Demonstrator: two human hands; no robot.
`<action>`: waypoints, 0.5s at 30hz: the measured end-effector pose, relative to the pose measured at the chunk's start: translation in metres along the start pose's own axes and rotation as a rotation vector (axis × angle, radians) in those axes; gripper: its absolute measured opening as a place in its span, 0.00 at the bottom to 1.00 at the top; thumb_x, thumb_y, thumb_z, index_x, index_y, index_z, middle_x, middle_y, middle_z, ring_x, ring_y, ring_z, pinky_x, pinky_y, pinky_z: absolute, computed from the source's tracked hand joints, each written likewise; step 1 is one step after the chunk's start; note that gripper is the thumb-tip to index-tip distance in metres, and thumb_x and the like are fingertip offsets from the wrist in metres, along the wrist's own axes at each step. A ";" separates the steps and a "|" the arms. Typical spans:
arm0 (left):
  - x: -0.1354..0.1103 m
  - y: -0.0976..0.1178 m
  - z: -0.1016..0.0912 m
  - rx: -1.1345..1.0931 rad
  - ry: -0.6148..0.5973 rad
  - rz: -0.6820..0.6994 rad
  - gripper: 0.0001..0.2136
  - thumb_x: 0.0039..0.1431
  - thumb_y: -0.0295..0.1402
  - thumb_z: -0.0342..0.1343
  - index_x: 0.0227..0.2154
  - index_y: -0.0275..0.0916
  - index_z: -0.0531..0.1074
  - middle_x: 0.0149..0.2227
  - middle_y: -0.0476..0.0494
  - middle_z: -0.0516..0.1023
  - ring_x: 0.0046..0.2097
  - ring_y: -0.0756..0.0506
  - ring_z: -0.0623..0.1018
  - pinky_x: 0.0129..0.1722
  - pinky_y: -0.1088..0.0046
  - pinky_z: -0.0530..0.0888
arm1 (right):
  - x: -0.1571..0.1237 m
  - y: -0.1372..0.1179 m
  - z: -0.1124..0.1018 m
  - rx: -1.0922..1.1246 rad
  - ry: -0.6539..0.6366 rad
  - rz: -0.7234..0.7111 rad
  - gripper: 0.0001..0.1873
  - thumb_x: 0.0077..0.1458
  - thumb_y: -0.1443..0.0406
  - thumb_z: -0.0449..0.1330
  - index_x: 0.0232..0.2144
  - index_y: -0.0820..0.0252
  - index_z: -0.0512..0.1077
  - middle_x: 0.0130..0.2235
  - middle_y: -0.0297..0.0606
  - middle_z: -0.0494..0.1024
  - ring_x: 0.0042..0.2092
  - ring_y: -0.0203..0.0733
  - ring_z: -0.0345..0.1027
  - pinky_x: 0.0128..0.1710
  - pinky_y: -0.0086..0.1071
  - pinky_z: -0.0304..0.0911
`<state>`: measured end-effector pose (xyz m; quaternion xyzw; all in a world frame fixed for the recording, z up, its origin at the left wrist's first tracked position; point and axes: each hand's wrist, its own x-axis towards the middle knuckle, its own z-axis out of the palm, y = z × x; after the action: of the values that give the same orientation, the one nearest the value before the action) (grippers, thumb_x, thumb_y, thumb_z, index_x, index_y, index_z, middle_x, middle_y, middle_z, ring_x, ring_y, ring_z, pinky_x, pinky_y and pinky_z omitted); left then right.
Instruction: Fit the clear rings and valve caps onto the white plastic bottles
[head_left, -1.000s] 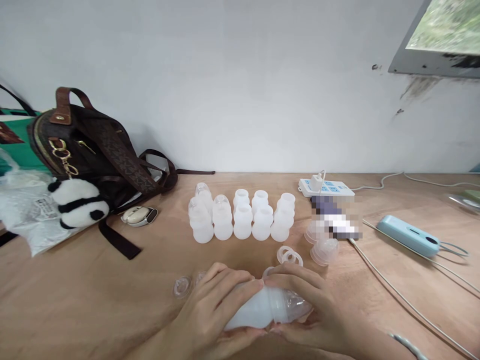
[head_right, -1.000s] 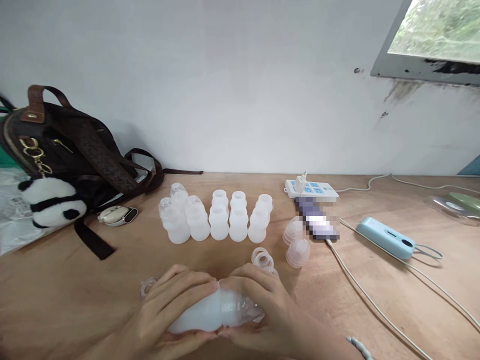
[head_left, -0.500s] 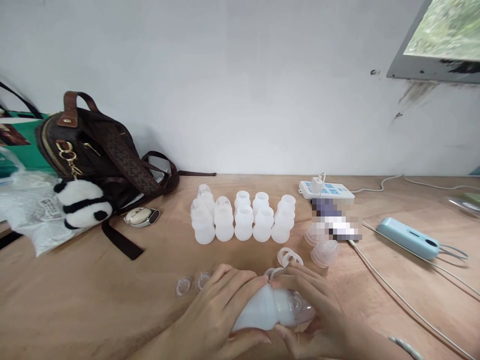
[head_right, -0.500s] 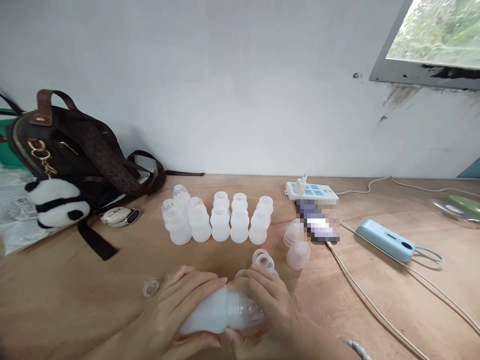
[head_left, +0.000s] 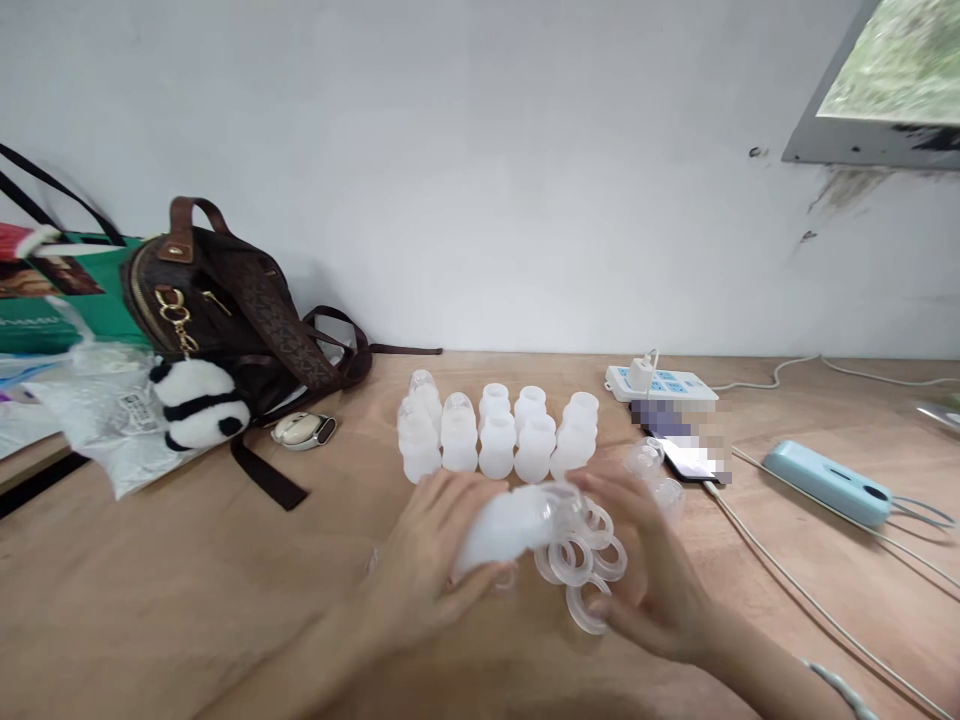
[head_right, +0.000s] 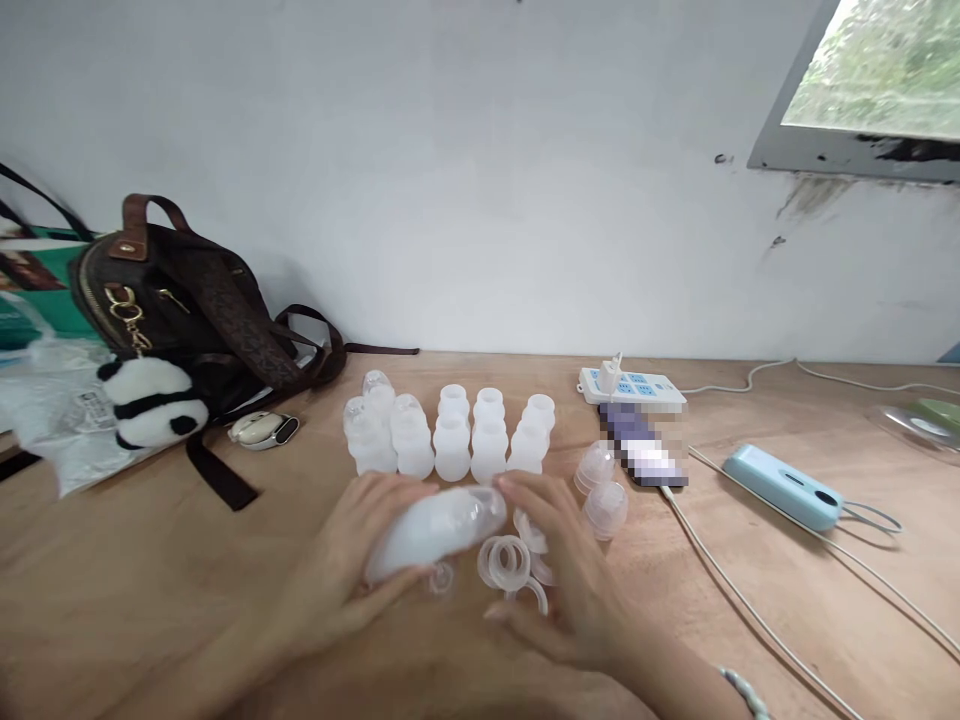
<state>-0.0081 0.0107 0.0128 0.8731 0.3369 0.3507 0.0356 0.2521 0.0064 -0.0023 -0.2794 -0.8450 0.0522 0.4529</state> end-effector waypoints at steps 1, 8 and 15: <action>0.002 -0.003 -0.004 -0.023 0.057 -0.085 0.18 0.64 0.36 0.58 0.54 0.39 0.67 0.48 0.38 0.78 0.47 0.37 0.76 0.46 0.58 0.75 | 0.002 0.002 -0.003 -0.009 0.055 -0.002 0.32 0.63 0.56 0.58 0.65 0.58 0.55 0.57 0.53 0.71 0.57 0.58 0.67 0.51 0.51 0.69; 0.011 -0.029 -0.005 -0.525 0.099 -0.573 0.18 0.56 0.34 0.64 0.47 0.42 0.65 0.48 0.38 0.82 0.51 0.36 0.82 0.49 0.52 0.79 | 0.003 0.011 -0.009 -0.053 0.086 0.134 0.19 0.64 0.65 0.55 0.57 0.57 0.63 0.51 0.48 0.73 0.53 0.53 0.69 0.48 0.47 0.69; 0.006 -0.043 0.004 -0.505 0.023 -0.677 0.19 0.52 0.34 0.65 0.45 0.39 0.67 0.45 0.36 0.84 0.47 0.34 0.83 0.46 0.53 0.80 | -0.003 0.002 -0.007 -0.084 -0.014 0.108 0.12 0.66 0.67 0.55 0.52 0.57 0.67 0.48 0.46 0.73 0.50 0.48 0.70 0.46 0.39 0.71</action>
<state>-0.0262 0.0478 0.0002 0.6729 0.5086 0.4003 0.3581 0.2597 0.0059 -0.0010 -0.3429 -0.8334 0.0432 0.4313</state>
